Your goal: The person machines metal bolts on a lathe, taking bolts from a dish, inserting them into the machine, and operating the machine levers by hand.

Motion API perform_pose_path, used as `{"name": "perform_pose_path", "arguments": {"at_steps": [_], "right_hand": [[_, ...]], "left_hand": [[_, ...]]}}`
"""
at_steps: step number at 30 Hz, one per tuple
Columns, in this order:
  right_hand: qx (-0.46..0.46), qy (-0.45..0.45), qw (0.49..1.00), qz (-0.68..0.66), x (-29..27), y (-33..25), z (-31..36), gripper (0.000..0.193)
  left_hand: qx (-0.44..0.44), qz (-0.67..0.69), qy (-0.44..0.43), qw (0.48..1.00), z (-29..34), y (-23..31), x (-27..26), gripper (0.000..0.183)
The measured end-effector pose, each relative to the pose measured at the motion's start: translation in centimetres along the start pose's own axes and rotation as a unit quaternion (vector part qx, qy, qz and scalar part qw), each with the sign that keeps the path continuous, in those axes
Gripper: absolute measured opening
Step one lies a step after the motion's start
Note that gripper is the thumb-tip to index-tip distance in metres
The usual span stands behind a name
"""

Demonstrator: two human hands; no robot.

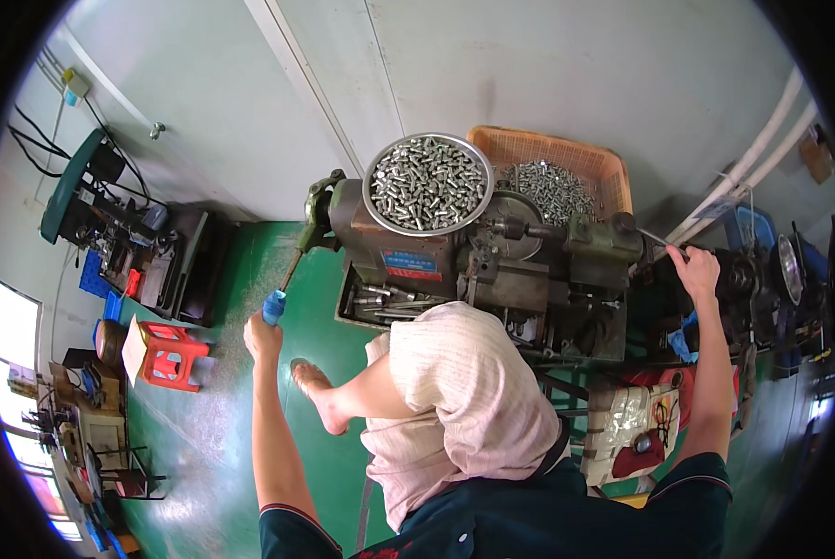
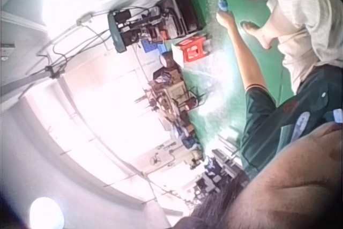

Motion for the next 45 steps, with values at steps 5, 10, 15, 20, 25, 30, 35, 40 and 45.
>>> {"name": "perform_pose_path", "arguments": {"at_steps": [5,10,15,20,25,30,35,40,45], "right_hand": [[0.014,-0.013,1.0,0.017,-0.3,-0.2,0.2,0.056],[0.028,-0.025,0.999,0.025,-0.7,-0.3,0.5,0.057],[0.044,-0.038,0.998,0.025,-0.5,-0.8,0.7,0.058],[0.049,-0.054,0.997,0.01,0.0,-0.4,0.8,0.058],[0.026,0.09,0.995,0.015,-0.5,-0.6,-0.6,0.043],[0.014,0.181,0.978,-0.108,-3.4,-10.6,-5.7,0.031],[-0.178,-0.108,0.91,-0.359,-1.8,-27.1,-6.8,0.022],[-0.252,-0.253,0.801,-0.48,0.8,-34.0,-5.2,0.021],[-0.215,-0.248,0.816,-0.477,1.1,-33.7,-4.9,0.02]], "left_hand": [[-0.003,-0.001,0.014,1.0,0.2,0.0,0.0,0.02],[-0.004,0.0,0.018,1.0,0.2,0.2,0.0,0.02],[-0.005,-0.003,0.015,1.0,0.1,-0.5,0.0,0.021],[-0.002,0.016,0.015,1.0,-0.1,-0.4,0.0,0.022],[0.006,-0.002,0.02,1.0,-0.2,-0.7,0.0,0.021],[-0.007,-0.001,0.016,1.0,0.1,-0.2,0.1,0.019],[-0.008,-0.008,0.007,1.0,0.0,-0.4,0.3,0.018],[-0.02,0.0,0.026,0.999,0.4,-0.5,0.2,0.019],[-0.038,0.001,0.051,0.998,2.3,0.4,0.4,0.018]]}}
Point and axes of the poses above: each hand's wrist, its own z-axis away from the middle knuckle, its own x-axis out of the palm, y = z × x, the point moved 7 cm from there along -z, towards the middle knuckle, and after that the axes turned 12 degrees about z, right-handed, at the moved point
